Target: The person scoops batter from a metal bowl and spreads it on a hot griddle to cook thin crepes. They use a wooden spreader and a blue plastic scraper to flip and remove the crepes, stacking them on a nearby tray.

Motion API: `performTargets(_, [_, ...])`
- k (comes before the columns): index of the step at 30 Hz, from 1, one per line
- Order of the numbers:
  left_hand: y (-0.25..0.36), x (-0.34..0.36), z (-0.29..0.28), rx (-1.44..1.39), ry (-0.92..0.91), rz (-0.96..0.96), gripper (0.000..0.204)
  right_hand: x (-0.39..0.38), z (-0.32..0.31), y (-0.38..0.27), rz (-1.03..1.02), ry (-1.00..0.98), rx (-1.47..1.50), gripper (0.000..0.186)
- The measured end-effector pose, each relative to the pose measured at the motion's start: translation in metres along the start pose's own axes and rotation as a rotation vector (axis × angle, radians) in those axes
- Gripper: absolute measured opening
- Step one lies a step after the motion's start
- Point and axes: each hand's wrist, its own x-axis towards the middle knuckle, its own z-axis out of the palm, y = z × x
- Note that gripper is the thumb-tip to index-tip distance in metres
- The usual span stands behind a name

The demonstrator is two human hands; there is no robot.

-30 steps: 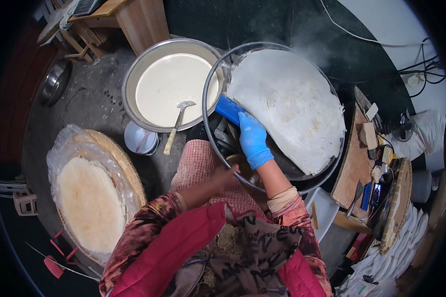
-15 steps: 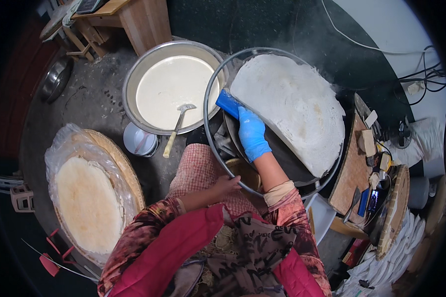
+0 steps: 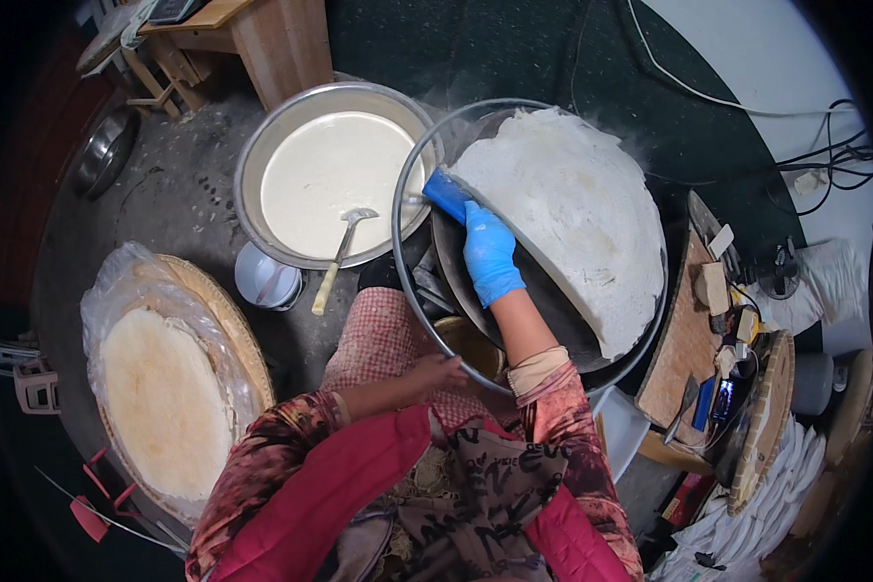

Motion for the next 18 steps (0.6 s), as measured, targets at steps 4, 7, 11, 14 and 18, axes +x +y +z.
performTargets(4, [0.042, 0.029, -0.029, 0.134, 0.02, 0.095, 0.022, 0.003, 0.002, 0.006, 0.077, 0.0, 0.029, 0.027])
performTargets(7, [0.083, 0.044, -0.049, 0.008, 0.258, 0.374, 0.02, 0.003, 0.004, 0.015, 0.145, 0.139, 0.251, 0.027])
performTargets(11, [0.058, 0.026, -0.027, 0.117, 0.379, 0.465, 0.022, 0.005, 0.002, 0.035, 0.348, 0.04, 0.364, 0.043])
performTargets(14, [0.014, 0.004, -0.005, 0.128, 0.112, 0.214, 0.027, 0.006, 0.002, 0.049, 0.28, 0.155, 0.297, 0.03])
performTargets(18, [-0.001, -0.001, 0.002, 0.498, -0.435, -0.152, 0.031, 0.016, -0.001, 0.066, 0.289, 0.273, 0.323, 0.032])
